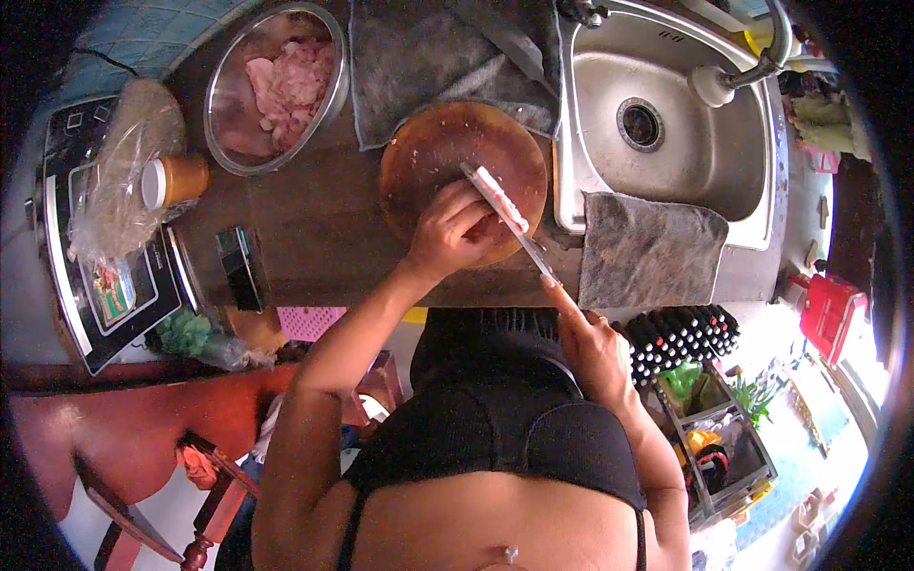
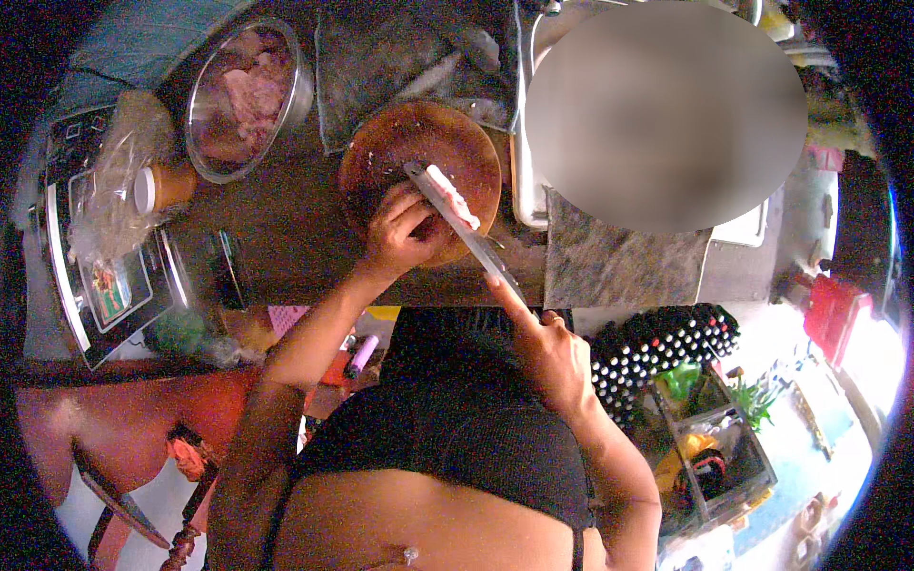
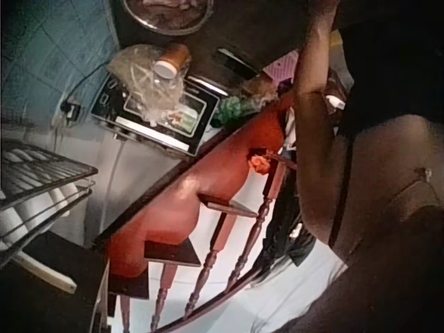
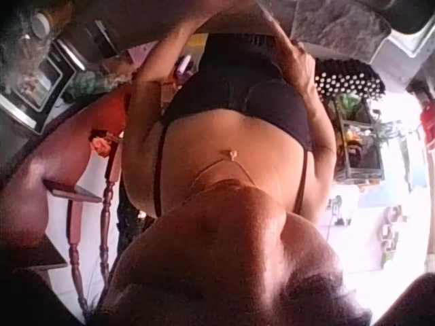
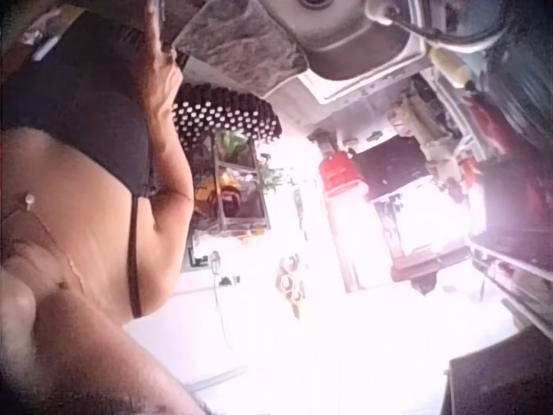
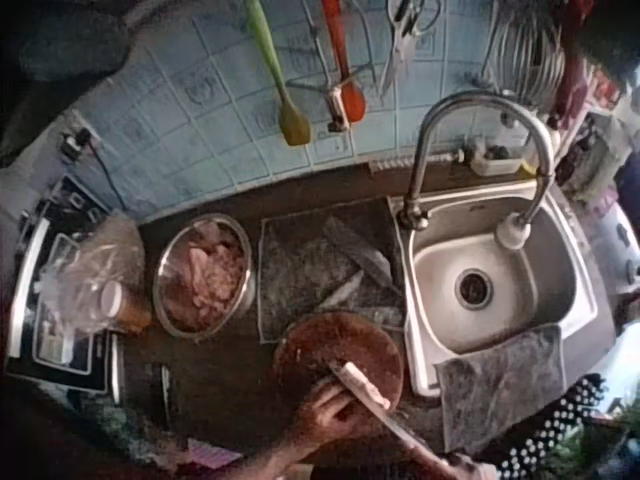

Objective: The person slices raw meat into smaller pieces on a wooden cutting board with a large knife, then transfers the sliced pieces into a metal bowl and selects another piece of meat to continue.

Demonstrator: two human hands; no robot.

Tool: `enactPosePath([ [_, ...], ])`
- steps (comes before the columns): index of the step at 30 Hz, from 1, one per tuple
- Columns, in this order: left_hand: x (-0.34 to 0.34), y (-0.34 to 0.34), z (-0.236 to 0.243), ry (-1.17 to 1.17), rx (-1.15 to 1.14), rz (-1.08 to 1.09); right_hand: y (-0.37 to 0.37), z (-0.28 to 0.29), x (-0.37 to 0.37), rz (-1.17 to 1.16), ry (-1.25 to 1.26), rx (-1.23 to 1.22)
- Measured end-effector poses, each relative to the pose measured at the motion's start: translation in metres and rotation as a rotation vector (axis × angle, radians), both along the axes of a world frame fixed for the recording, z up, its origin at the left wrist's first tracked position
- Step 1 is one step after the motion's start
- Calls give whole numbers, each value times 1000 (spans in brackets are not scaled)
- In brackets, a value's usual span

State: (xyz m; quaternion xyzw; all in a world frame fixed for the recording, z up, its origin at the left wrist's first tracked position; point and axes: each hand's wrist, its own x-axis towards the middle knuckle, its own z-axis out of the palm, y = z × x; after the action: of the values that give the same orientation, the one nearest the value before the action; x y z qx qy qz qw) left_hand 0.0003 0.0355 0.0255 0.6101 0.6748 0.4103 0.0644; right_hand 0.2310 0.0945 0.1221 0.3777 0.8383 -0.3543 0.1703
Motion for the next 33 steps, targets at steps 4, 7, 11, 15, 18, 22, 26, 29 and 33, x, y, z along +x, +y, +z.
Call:
enactPosePath([
  [4, 3, 4, 5, 18, -20, 28, 18, -14, -43, 17, 87, 32],
  [7, 2, 7, 9, 29, -20, 55, 35, -25, -82, 25, 190, 23],
  [11, -1, 0, -1, 48, -26, 57, 19, -22, -43, 12, 150, -18],
  [15, -1, -2, 2, 16, -73, 40, 4, -3, 6, -40, -10, -137],
  [18, -1, -3, 1, 7, -88, 49, 18, -19, -27, -23, 133, -84],
  [22, -1, 1, 2, 14, -64, 88, 36, -34, -79, 59, 211, 1],
  [26, -6, -1, 1, 20, -50, 55, 18, -22, -34, -1, 92, -42],
  [29, -4, -2, 3, 36, -76, 54, 4, -21, 0, -35, -59, -123],
  [33, -1, 2, 8, 29, -69, 38, 24, -36, -61, -43, 230, -44],
])
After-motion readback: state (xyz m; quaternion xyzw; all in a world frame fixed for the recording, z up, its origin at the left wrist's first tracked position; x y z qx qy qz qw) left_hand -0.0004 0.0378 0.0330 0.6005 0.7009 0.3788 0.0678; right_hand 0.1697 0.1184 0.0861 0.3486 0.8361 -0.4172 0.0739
